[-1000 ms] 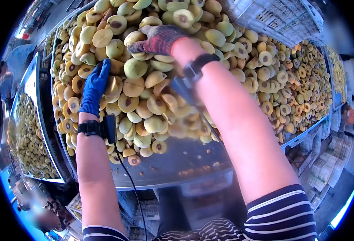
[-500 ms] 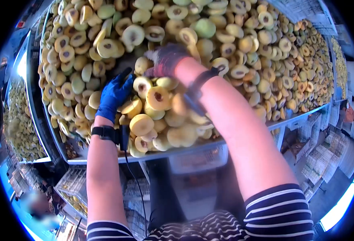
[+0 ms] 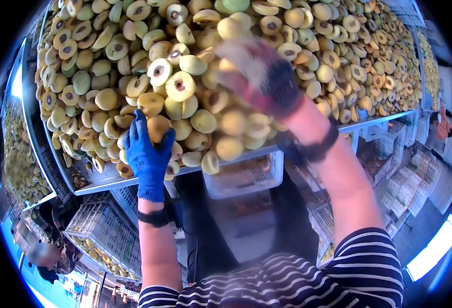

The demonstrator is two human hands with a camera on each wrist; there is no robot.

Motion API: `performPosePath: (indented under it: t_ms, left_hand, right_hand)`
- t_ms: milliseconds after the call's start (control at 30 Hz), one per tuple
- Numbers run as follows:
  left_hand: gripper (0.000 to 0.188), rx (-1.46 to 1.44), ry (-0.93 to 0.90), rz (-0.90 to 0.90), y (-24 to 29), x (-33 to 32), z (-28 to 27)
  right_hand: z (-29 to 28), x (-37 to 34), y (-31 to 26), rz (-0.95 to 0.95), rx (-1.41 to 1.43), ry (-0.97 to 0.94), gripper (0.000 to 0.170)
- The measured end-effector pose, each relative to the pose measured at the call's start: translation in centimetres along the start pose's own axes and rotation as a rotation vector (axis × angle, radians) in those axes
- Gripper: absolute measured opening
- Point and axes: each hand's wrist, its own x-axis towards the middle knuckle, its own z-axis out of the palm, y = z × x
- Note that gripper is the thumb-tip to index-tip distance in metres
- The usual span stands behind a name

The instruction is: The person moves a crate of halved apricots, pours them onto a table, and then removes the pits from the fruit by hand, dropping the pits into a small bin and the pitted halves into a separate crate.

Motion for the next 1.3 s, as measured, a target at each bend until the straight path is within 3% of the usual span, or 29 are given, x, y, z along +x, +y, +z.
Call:
performPosePath:
  t_ms: [33, 100, 167, 200, 300, 333, 367, 400, 433, 533, 567, 600, 633, 667, 700, 733, 800, 833, 900, 933, 1000, 1033, 1067, 1133, 1167, 1233, 1267, 1300]
  left_hand:
    - [0.081, 0.010, 0.066, 0.042, -0.1, 0.1, 0.8]
    - [0.081, -0.092, -0.042, -0.014, 0.6, 0.3, 0.2]
    - [0.080, -0.063, -0.071, -0.004, 0.0, 0.3, 0.1]
    - [0.079, -0.037, 0.017, 0.110, -0.3, 0.2, 0.2]
    - [0.080, -0.135, 0.031, 0.095, -1.0, -0.5, -0.8]
    - [0.080, -0.241, 0.134, 0.030, -1.5, -1.0, -0.7]
    - [0.077, -0.222, 0.056, -0.106, -1.4, -1.2, -3.0]
    - [0.074, -0.226, 0.186, -0.166, -2.6, -2.1, -3.8]
    - [0.072, -0.231, 0.315, -0.225, -4.6, -3.1, -4.5]
    - [0.062, -0.196, 0.426, -0.528, -13.8, -5.7, -6.8]
    - [0.062, 0.065, 0.472, -0.498, -18.8, -7.4, -6.1]
    - [0.066, 0.023, 0.361, -0.732, -21.8, -7.7, -6.6]
    - [0.068, 0.131, 0.358, -0.730, -24.8, -8.4, -5.8]
    - [0.075, 0.011, 0.294, -0.692, -32.2, -11.2, -2.3]
    - [0.079, -0.201, 0.135, -0.779, -31.5, -11.3, -2.8]
    - [0.079, -0.100, 0.110, -0.673, -34.2, -12.1, -1.4]
    - [0.067, -0.055, 0.297, -0.718, -30.9, -11.8, -2.9]
    - [0.059, -0.022, 0.357, -0.692, -27.2, -11.3, -4.5]
    - [0.041, -0.659, 0.370, -0.800, -20.5, -11.1, -6.8]
    - [0.031, -0.832, 0.299, -0.732, -17.5, -11.2, -7.7]
    - [0.028, -1.055, 0.251, -0.766, -12.7, -13.4, -6.6]
    - [0.025, -0.827, 0.033, -0.692, -8.9, -12.9, -7.5]
    - [0.026, -0.937, -0.130, -0.619, -7.3, -13.8, -6.9]
    - [0.031, -1.269, -0.300, -0.655, -2.5, -13.4, -6.7]
    - [0.038, -1.429, -0.478, -0.754, -1.6, -13.7, -5.8]
    - [0.036, -1.463, -0.686, -0.703, 0.6, -14.2, -2.8]
    - [0.034, -1.464, -0.822, -0.373, 0.4, -15.0, 0.5]
    - [0.034, -1.577, -1.049, -0.530, 1.5, -14.8, 1.7]
  right_hand:
    - [-0.4, -2.9, -1.1, 0.084, 0.020, -0.038, 0.034]
    - [-2.4, -7.6, -3.9, 0.171, 0.020, -0.216, 0.039]
    - [-3.0, -11.8, -6.2, 0.148, 0.084, -0.318, 0.035]
    - [-3.0, -13.2, -7.8, 0.172, 0.131, -0.341, 0.035]
    - [-3.3, -14.8, -12.1, 0.179, 0.244, -0.438, 0.031]
    - [-3.3, -15.0, -13.4, 0.161, 0.247, -0.456, 0.032]
    - [-3.3, -15.0, -14.3, 0.152, 0.345, -0.442, 0.032]
    - [-3.5, -14.9, -15.1, 0.143, 0.377, -0.468, 0.032]
    - [-3.6, -15.0, -15.7, 0.135, 0.407, -0.495, 0.032]
    - [-3.0, -16.9, -16.6, 0.159, 0.424, -0.783, 0.027]
    - [-2.1, -18.6, -16.7, 0.203, 0.481, -0.819, 0.027]
    - [-0.7, -21.7, -16.7, 0.267, 0.529, -0.856, 0.027]
    - [-0.4, -24.0, -17.2, 0.289, 0.484, -0.951, 0.026]
    - [-0.1, -26.4, -17.6, 0.307, 0.435, -1.048, 0.025]
    - [0.4, -26.9, -17.8, 0.258, 0.304, -1.200, 0.024]
    - [0.4, -26.8, -18.4, 0.287, 0.242, -1.362, 0.025]
    - [0.7, -27.1, -19.3, 0.296, 0.134, -1.626, 0.026]
    - [0.5, -27.6, -19.9, 0.332, 0.149, -1.647, 0.026]
    - [0.1, -29.1, -21.0, 0.401, 0.192, -1.684, 0.029]
    - [0.3, -30.1, -21.5, 0.359, 0.191, -1.700, 0.021]
    - [2.0, -31.8, -21.8, 0.381, 0.279, -1.697, 0.025]
    - [3.0, -33.6, -21.9, 0.387, 0.325, -1.693, 0.027]
    - [4.9, -38.3, -22.2, 0.336, 0.308, -1.644, 0.027]
    - [8.5, -43.7, -22.6, 0.235, 0.402, -1.631, 0.026]
    - [10.8, -46.2, -22.3, 0.173, 0.441, -1.616, 0.025]
    - [14.0, -54.9, -24.4, 0.231, 0.450, -1.611, 0.022]
    - [15.2, -59.1, -25.2, 0.264, 0.452, -1.611, 0.021]
    - [16.6, -59.2, -24.5, 0.297, 0.454, -1.608, 0.019]
